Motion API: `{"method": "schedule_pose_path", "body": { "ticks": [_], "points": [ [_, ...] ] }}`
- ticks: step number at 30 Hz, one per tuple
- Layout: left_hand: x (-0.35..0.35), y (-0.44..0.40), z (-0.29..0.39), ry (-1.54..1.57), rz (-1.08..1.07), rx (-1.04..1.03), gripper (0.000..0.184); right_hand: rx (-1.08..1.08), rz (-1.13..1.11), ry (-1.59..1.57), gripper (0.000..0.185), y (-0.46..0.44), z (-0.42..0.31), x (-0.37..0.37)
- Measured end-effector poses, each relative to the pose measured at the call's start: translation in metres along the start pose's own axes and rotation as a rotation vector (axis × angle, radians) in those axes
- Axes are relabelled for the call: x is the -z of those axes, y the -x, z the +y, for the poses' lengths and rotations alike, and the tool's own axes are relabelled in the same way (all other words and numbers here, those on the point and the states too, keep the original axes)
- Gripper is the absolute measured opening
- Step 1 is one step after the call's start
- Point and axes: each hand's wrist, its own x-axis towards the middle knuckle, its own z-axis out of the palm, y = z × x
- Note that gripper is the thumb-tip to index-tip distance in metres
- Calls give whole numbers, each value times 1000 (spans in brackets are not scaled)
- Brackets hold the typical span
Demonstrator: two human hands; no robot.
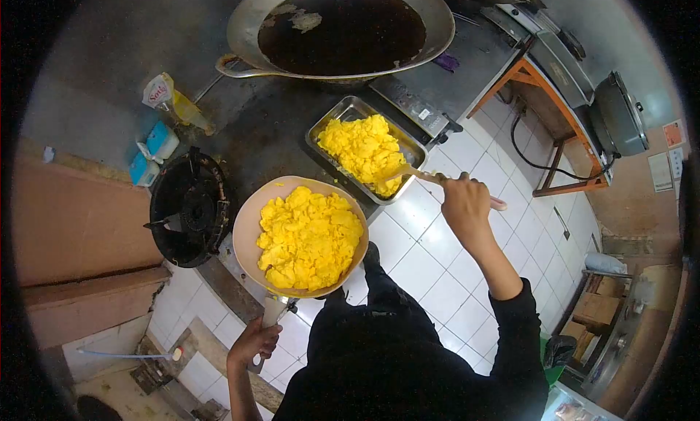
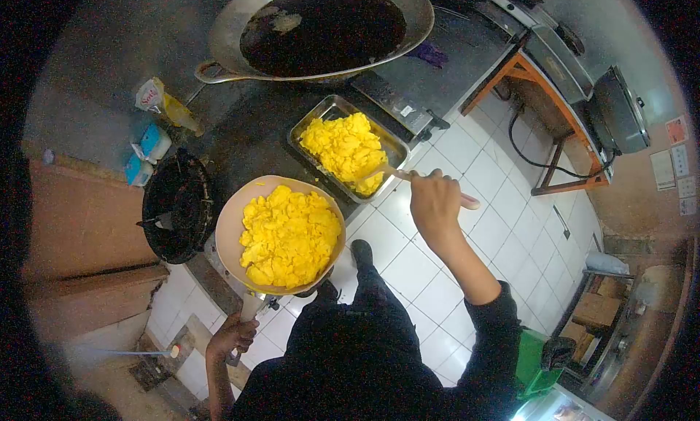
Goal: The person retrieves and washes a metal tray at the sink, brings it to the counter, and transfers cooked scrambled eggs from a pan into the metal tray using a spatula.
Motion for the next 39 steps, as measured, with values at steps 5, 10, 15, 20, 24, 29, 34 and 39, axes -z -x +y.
{"method": "schedule_pose_path", "body": {
  "ticks": [5,10,15,20,24,29,34,39],
  "points": [
    [1,-5,-4,7,-1,15,20,55,-102,57,24,-12,-1,-59],
    [-8,2,1,-13,44,29,17,-40,10,-120,28,-40,11,-6],
    [-5,-1,-5,23,6,16,19,-157,-63,-223,18,-97,-27,-92],
    [-7,-2,-5,56,14,31,20,-41,-49,-242,18,-90,-26,-77],
    [-12,0,-3,4,32,-12,21,-123,95,-246,32,-95,-32,-65],
    [-12,-1,-6,21,31,-26,22,-68,26,-206,35,-121,-53,-116],
    [-12,-4,-10,40,18,-11,22,-19,87,-267,32,-103,-58,-91],
    [-10,-6,-15,73,-23,-4,21,30,61,-267,32,-96,-87,-121]
  ]
}}
